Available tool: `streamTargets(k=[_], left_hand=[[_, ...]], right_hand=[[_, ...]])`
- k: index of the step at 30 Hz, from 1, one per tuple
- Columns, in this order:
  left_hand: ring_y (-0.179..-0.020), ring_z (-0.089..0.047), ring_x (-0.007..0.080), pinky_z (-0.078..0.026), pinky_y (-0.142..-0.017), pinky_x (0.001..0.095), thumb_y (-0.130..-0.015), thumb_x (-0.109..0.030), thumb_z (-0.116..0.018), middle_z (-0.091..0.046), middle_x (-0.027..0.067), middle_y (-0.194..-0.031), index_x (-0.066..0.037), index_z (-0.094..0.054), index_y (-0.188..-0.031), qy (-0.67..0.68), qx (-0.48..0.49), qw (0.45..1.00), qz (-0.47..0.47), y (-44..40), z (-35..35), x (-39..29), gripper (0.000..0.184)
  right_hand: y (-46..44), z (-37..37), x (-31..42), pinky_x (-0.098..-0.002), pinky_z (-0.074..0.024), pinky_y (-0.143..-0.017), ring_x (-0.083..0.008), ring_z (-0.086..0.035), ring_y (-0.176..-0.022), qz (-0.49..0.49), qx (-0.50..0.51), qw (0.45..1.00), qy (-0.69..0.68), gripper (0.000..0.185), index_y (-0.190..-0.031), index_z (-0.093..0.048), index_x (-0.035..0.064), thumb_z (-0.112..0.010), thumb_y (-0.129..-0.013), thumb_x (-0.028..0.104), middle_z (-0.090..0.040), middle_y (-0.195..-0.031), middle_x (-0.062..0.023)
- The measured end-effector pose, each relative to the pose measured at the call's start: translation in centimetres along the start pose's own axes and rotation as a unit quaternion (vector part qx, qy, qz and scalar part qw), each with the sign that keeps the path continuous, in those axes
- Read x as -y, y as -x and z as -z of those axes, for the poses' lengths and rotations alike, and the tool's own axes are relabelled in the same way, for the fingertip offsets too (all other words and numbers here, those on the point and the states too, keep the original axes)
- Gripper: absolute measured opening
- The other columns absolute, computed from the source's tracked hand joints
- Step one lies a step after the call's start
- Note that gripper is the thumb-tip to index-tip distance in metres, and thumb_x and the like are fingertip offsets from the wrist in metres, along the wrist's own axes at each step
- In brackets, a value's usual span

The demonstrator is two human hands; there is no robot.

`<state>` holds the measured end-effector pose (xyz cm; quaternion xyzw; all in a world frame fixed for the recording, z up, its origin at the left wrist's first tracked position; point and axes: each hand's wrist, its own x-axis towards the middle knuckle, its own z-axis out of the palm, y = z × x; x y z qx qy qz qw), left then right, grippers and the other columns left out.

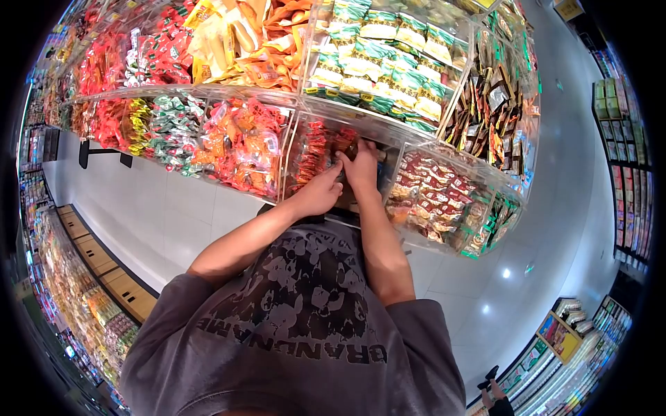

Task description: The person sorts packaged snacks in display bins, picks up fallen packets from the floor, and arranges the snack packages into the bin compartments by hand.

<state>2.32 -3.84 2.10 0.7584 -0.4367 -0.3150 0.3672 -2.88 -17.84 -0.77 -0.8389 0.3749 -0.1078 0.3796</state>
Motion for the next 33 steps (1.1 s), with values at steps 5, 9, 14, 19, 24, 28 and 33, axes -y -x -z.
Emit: streamTargets(k=[5,9,14,19,24,28,33], left_hand=[[-0.126,-0.057,0.0398,-0.045,-0.105,0.0391,-0.091,-0.009,-0.048,-0.046,0.0356,-0.143,0.011,-0.013,-0.154,0.093,0.111,0.976,0.163,-1.1,2.2,-3.7,0.075],[-0.146,-0.034,0.0385,-0.030,-0.117,0.0363,-0.088,-0.007,-0.047,-0.029,0.0342,-0.156,0.009,-0.004,-0.156,0.166,0.126,0.950,0.234,-1.9,1.1,-3.3,0.082],[-0.152,-0.020,0.0371,-0.022,-0.121,0.0349,-0.087,-0.006,-0.047,-0.015,0.0295,-0.163,0.006,-0.003,-0.158,0.141,0.063,0.970,0.189,-2.2,-0.4,-1.9,0.084],[-0.153,-0.017,0.0369,-0.020,-0.123,0.0355,-0.087,-0.006,-0.049,-0.016,0.0292,-0.163,0.007,-0.007,-0.157,0.116,0.038,0.973,0.197,-2.3,-0.9,-1.1,0.083],[-0.153,-0.015,0.0377,-0.019,-0.124,0.0366,-0.088,-0.008,-0.048,-0.013,0.0299,-0.163,0.008,-0.007,-0.156,0.094,0.048,0.975,0.194,-2.3,-0.7,-1.2,0.082],[-0.152,-0.018,0.0374,-0.020,-0.123,0.0360,-0.088,-0.007,-0.050,-0.017,0.0298,-0.162,0.008,-0.009,-0.156,0.075,0.037,0.977,0.194,-2.1,-1.0,-1.3,0.081],[-0.152,-0.020,0.0376,-0.022,-0.123,0.0363,-0.089,-0.007,-0.049,-0.016,0.0295,-0.162,0.007,-0.007,-0.157,0.100,0.056,0.973,0.200,-1.9,-0.5,-2.0,0.081]], right_hand=[[0.3,0.3,0.0,-0.0475,-0.0460,-0.102,-0.0460,-0.055,-0.119,-0.023,0.020,0.999,0.029,0.061,-0.126,-0.060,-0.0036,-0.084,-0.076,0.022,-0.058,-0.127,-0.0297],[0.3,-0.6,-1.1,-0.0469,-0.0519,-0.086,-0.0399,-0.064,-0.100,0.000,-0.014,0.999,0.045,0.054,-0.120,-0.061,-0.0061,-0.082,-0.078,0.020,-0.061,-0.116,-0.0247],[-0.1,-1.0,-0.7,-0.0437,-0.0544,-0.080,-0.0362,-0.067,-0.093,0.040,-0.049,0.997,0.053,0.055,-0.126,-0.059,-0.0058,-0.079,-0.081,0.019,-0.063,-0.113,-0.0244],[-0.7,-0.1,-0.1,-0.0465,-0.0506,-0.092,-0.0420,-0.062,-0.108,0.018,0.029,0.997,0.073,0.058,-0.132,-0.057,-0.0040,-0.076,-0.083,0.020,-0.062,-0.121,-0.0259],[-0.5,0.5,0.3,-0.0479,-0.0477,-0.098,-0.0446,-0.058,-0.113,-0.005,0.030,0.998,0.061,0.061,-0.135,-0.055,-0.0027,-0.076,-0.082,0.021,-0.061,-0.122,-0.0275],[0.2,0.7,0.4,-0.0468,-0.0487,-0.097,-0.0450,-0.059,-0.112,-0.018,0.000,0.999,0.046,0.062,-0.134,-0.056,-0.0028,-0.077,-0.081,0.021,-0.061,-0.122,-0.0274],[0.3,0.2,-0.2,-0.0477,-0.0478,-0.098,-0.0468,-0.057,-0.115,-0.061,0.022,0.998,-0.016,0.054,-0.129,-0.057,-0.0048,-0.074,-0.083,0.018,-0.058,-0.124,-0.0304]])
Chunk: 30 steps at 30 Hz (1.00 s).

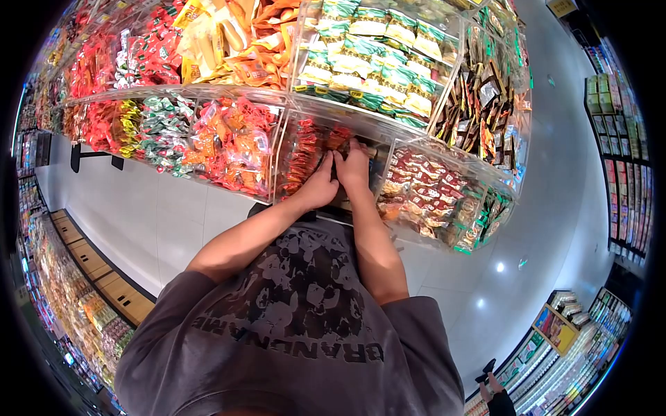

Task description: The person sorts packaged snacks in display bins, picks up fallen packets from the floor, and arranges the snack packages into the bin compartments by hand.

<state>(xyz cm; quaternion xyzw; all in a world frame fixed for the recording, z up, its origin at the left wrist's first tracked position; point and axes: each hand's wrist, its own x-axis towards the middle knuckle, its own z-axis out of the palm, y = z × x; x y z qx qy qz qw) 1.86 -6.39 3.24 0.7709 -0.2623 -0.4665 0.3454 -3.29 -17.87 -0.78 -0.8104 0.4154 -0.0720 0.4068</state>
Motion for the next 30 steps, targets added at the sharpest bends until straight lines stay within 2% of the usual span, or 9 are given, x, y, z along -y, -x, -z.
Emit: streamTargets(k=[5,7,11,13,14,15,21,23,30], left_hand=[[-0.152,-0.018,0.0379,-0.021,-0.123,0.0377,-0.089,-0.006,-0.049,-0.016,0.0301,-0.162,0.008,-0.006,-0.157,0.036,0.024,0.999,0.026,0.5,0.6,-1.0,0.081],[-0.152,-0.016,0.0388,-0.020,-0.123,0.0379,-0.089,-0.006,-0.049,-0.016,0.0321,-0.161,0.009,-0.008,-0.156,0.033,-0.010,0.999,-0.017,0.5,0.1,-0.3,0.080],[-0.153,-0.015,0.0394,-0.018,-0.124,0.0375,-0.088,-0.006,-0.049,-0.015,0.0339,-0.161,0.011,-0.009,-0.155,-0.016,-0.020,0.999,-0.022,-0.3,-0.8,1.5,0.080],[-0.153,-0.015,0.0395,-0.018,-0.124,0.0375,-0.088,-0.007,-0.050,-0.016,0.0342,-0.160,0.013,-0.010,-0.154,-0.013,-0.030,0.999,-0.028,-0.2,-0.6,1.5,0.080],[-0.152,-0.009,0.0433,-0.018,-0.124,0.0396,-0.088,-0.007,-0.049,-0.008,0.0379,-0.159,0.014,-0.003,-0.153,-0.013,-0.006,0.999,-0.039,-0.3,-0.4,1.6,0.082],[-0.152,-0.009,0.0433,-0.018,-0.124,0.0396,-0.088,-0.007,-0.049,-0.008,0.0379,-0.159,0.014,-0.003,-0.153,-0.012,-0.003,0.999,-0.039,-0.3,-0.4,1.6,0.082],[-0.152,-0.009,0.0423,-0.019,-0.123,0.0393,-0.089,-0.007,-0.048,-0.006,0.0374,-0.160,0.012,-0.002,-0.154,-0.044,-0.003,0.998,-0.034,-0.1,-0.7,1.4,0.082],[-0.154,-0.006,0.0391,-0.016,-0.124,0.0387,-0.090,-0.007,-0.047,-0.006,0.0317,-0.163,0.006,-0.005,-0.157,-0.006,0.006,1.000,-0.012,0.2,-0.5,1.1,0.080],[-0.154,-0.007,0.0377,-0.017,-0.124,0.0380,-0.090,-0.005,-0.046,-0.005,0.0296,-0.164,0.004,-0.004,-0.158,-0.011,0.014,1.000,-0.017,0.4,-0.4,1.0,0.080]], right_hand=[[0.0,0.1,0.8,-0.0472,-0.0478,-0.098,-0.0450,-0.058,-0.116,-0.013,0.005,1.000,-0.002,0.051,-0.129,-0.058,-0.0041,-0.072,-0.086,0.019,-0.058,-0.127,-0.0286],[0.1,0.4,1.2,-0.0479,-0.0481,-0.097,-0.0452,-0.058,-0.116,0.017,-0.013,1.000,-0.007,0.049,-0.129,-0.059,-0.0020,-0.071,-0.087,0.020,-0.058,-0.128,-0.0276],[-0.4,0.3,1.1,-0.0460,-0.0483,-0.098,-0.0454,-0.058,-0.117,0.045,-0.002,0.999,0.004,0.051,-0.130,-0.058,-0.0052,-0.071,-0.089,0.023,-0.057,-0.132,-0.0287],[-0.5,-0.2,1.1,-0.0465,-0.0481,-0.100,-0.0454,-0.057,-0.118,0.043,-0.006,0.997,0.061,0.054,-0.133,-0.056,-0.0051,-0.069,-0.090,0.024,-0.055,-0.134,-0.0287],[-0.6,-0.1,0.9,-0.0471,-0.0477,-0.100,-0.0456,-0.055,-0.120,0.052,0.006,0.997,0.053,0.057,-0.137,-0.052,-0.0043,-0.068,-0.091,0.025,-0.054,-0.133,-0.0284],[-0.5,-0.1,0.8,-0.0471,-0.0477,-0.100,-0.0456,-0.055,-0.120,0.050,0.006,0.997,0.054,0.057,-0.137,-0.052,-0.0043,-0.068,-0.091,0.025,-0.054,-0.133,-0.0284],[0.2,-0.8,-0.2,-0.0460,-0.0530,-0.089,-0.0414,-0.065,-0.103,0.040,-0.022,0.999,0.015,0.060,-0.134,-0.052,-0.0062,-0.075,-0.085,0.022,-0.058,-0.125,-0.0275],[0.3,-1.3,-0.8,-0.0451,-0.0546,-0.084,-0.0384,-0.068,-0.094,0.055,-0.057,0.997,0.022,0.062,-0.131,-0.053,-0.0067,-0.078,-0.081,0.020,-0.060,-0.121,-0.0269],[1.1,-0.7,-0.2,-0.0438,-0.0552,-0.084,-0.0362,-0.069,-0.096,0.006,-0.036,0.998,-0.049,0.062,-0.133,-0.053,-0.0065,-0.078,-0.082,0.018,-0.059,-0.122,-0.0278]])
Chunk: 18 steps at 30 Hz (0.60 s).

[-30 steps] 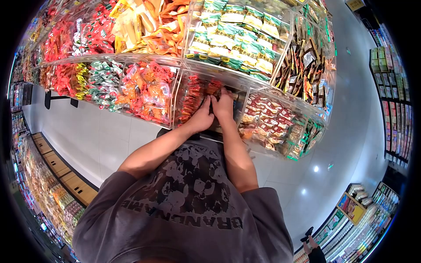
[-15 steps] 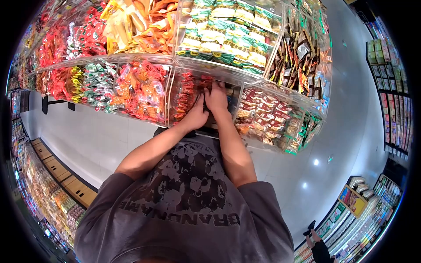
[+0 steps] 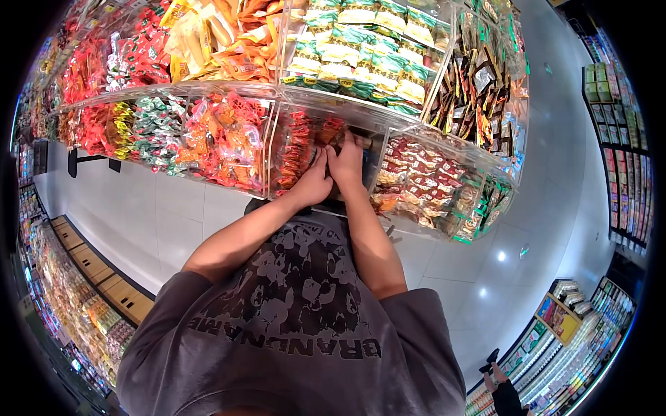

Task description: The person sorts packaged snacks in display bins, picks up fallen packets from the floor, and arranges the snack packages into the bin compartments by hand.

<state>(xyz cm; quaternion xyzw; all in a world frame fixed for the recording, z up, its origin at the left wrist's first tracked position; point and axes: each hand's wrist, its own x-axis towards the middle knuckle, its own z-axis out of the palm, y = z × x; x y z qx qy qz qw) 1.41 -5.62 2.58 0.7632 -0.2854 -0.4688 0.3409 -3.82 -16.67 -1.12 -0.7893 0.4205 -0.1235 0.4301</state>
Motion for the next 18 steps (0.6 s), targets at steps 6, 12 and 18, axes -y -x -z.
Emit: streamTargets(k=[6,12,18], left_hand=[[-0.154,-0.010,0.0371,-0.018,-0.123,0.0364,-0.088,-0.001,-0.046,-0.010,0.0306,-0.163,0.006,-0.008,-0.157,-0.014,0.005,1.000,-0.020,0.2,-0.3,-0.2,0.079],[-0.153,-0.011,0.0378,-0.020,-0.123,0.0364,-0.090,-0.005,-0.049,-0.009,0.0342,-0.161,0.010,-0.008,-0.155,-0.020,-0.003,1.000,-0.018,-0.5,-1.0,1.4,0.079],[-0.151,-0.017,0.0384,-0.024,-0.121,0.0362,-0.092,-0.010,-0.051,-0.011,0.0361,-0.160,0.013,-0.011,-0.154,-0.037,0.006,0.999,0.002,0.1,-0.5,0.5,0.077]], right_hand=[[1.1,0.7,0.4,-0.0455,-0.0460,-0.104,-0.0468,-0.051,-0.126,-0.023,0.024,0.999,-0.024,0.070,-0.148,-0.037,-0.0055,-0.070,-0.088,0.011,-0.044,-0.142,-0.0328],[2.2,1.9,1.0,-0.0460,-0.0423,-0.108,-0.0489,-0.046,-0.130,-0.029,0.050,0.998,-0.023,0.069,-0.146,-0.037,-0.0080,-0.069,-0.088,0.010,-0.042,-0.142,-0.0339],[2.5,1.7,0.4,-0.0466,-0.0444,-0.104,-0.0500,-0.049,-0.123,-0.031,0.034,0.999,-0.007,0.067,-0.146,-0.036,-0.0085,-0.066,-0.088,0.006,-0.047,-0.134,-0.0338]])
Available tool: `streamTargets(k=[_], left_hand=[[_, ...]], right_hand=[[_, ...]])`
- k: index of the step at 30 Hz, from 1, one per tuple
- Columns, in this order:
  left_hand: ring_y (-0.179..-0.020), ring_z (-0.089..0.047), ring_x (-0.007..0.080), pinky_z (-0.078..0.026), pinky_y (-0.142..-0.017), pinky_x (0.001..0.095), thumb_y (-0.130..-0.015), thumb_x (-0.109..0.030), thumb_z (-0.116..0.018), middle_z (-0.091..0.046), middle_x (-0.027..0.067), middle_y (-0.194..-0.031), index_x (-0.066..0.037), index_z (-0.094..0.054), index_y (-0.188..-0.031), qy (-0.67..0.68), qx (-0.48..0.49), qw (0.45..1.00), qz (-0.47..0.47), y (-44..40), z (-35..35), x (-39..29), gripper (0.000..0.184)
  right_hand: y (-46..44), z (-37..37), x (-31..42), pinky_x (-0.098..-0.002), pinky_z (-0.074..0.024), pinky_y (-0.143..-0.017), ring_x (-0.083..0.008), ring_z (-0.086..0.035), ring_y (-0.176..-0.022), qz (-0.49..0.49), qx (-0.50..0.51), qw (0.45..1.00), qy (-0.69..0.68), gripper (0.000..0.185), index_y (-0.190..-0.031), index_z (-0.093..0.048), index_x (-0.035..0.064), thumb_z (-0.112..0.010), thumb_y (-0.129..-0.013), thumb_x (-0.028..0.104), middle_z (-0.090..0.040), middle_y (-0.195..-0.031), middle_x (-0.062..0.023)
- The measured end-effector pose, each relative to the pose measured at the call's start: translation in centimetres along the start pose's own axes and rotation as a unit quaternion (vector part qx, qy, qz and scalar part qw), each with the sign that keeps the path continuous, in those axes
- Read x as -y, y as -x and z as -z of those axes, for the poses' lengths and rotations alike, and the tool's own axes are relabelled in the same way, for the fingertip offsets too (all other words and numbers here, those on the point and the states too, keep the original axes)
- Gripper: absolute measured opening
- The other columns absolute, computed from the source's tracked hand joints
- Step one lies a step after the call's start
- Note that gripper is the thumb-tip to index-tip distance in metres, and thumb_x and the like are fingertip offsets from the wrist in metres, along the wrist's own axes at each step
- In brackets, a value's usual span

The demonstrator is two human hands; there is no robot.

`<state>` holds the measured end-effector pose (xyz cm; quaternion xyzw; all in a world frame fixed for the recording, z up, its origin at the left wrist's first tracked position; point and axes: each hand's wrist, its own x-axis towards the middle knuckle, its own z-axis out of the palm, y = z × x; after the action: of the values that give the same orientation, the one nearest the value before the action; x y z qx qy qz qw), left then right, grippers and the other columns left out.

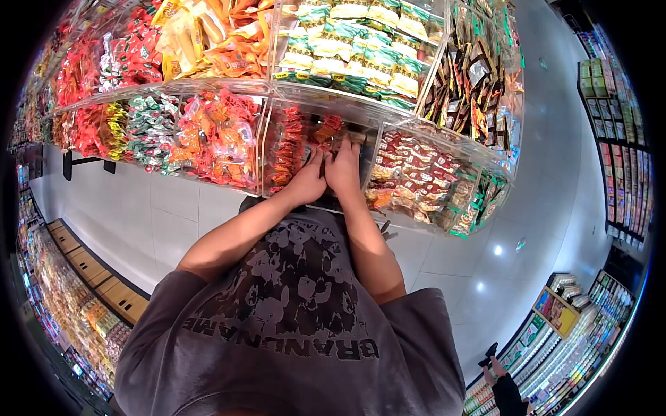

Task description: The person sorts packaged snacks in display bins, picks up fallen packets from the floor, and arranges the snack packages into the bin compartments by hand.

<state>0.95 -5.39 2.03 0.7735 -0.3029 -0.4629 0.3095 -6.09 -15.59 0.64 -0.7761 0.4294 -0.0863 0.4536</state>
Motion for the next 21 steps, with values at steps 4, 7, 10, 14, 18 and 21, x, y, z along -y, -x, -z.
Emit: streamTargets(k=[4,7,10,14,18,21], left_hand=[[-0.151,-0.018,0.0388,-0.025,-0.121,0.0369,-0.092,-0.011,-0.052,-0.012,0.0357,-0.160,0.012,-0.012,-0.154,0.008,-0.008,1.000,-0.004,-0.1,-0.1,0.0,0.077],[-0.151,-0.019,0.0393,-0.025,-0.121,0.0375,-0.092,-0.011,-0.051,-0.011,0.0356,-0.160,0.011,-0.012,-0.154,0.011,-0.003,1.000,0.004,0.1,0.0,-0.3,0.077],[-0.151,-0.018,0.0394,-0.024,-0.121,0.0376,-0.091,-0.008,-0.050,-0.011,0.0357,-0.160,0.010,-0.013,-0.155,0.029,-0.007,0.999,0.011,0.3,0.2,-0.5,0.077],[-0.152,-0.015,0.0399,-0.024,-0.121,0.0378,-0.087,-0.004,-0.050,-0.012,0.0357,-0.160,0.010,-0.013,-0.155,0.022,-0.002,1.000,-0.001,0.3,0.2,-0.2,0.078],[-0.151,-0.016,0.0410,-0.025,-0.121,0.0386,-0.084,-0.002,-0.050,-0.013,0.0353,-0.160,0.010,-0.014,-0.155,0.026,0.002,1.000,0.000,0.3,0.2,-0.3,0.080],[-0.150,-0.019,0.0414,-0.026,-0.121,0.0390,-0.084,-0.003,-0.051,-0.014,0.0350,-0.160,0.010,-0.013,-0.155,0.021,0.000,1.000,-0.010,0.1,0.3,-0.4,0.082]], right_hand=[[0.5,0.7,0.6,-0.0480,-0.0453,-0.100,-0.0498,-0.051,-0.117,0.010,0.006,1.000,0.018,0.066,-0.146,-0.036,-0.0086,-0.063,-0.088,0.004,-0.050,-0.126,-0.0331],[0.4,0.6,0.3,-0.0483,-0.0460,-0.098,-0.0493,-0.052,-0.113,0.025,0.005,0.999,0.021,0.064,-0.145,-0.037,-0.0088,-0.063,-0.088,0.003,-0.051,-0.122,-0.0326],[0.2,0.5,0.5,-0.0479,-0.0464,-0.097,-0.0492,-0.053,-0.112,0.004,0.014,1.000,0.010,0.063,-0.145,-0.039,-0.0092,-0.062,-0.088,0.003,-0.052,-0.122,-0.0323],[-0.4,-0.1,0.3,-0.0472,-0.0481,-0.095,-0.0478,-0.056,-0.111,0.018,-0.013,0.999,0.033,0.060,-0.145,-0.042,-0.0057,-0.063,-0.090,0.006,-0.053,-0.123,-0.0326],[-1.0,-0.2,0.6,-0.0464,-0.0504,-0.092,-0.0458,-0.061,-0.108,-0.001,-0.019,0.998,0.053,0.054,-0.141,-0.047,-0.0039,-0.064,-0.091,0.007,-0.060,-0.117,-0.0295],[-2.1,-0.8,0.1,-0.0448,-0.0519,-0.090,-0.0446,-0.064,-0.104,0.051,-0.041,0.998,0.023,0.048,-0.136,-0.050,-0.0043,-0.063,-0.090,0.004,-0.066,-0.110,-0.0254]])
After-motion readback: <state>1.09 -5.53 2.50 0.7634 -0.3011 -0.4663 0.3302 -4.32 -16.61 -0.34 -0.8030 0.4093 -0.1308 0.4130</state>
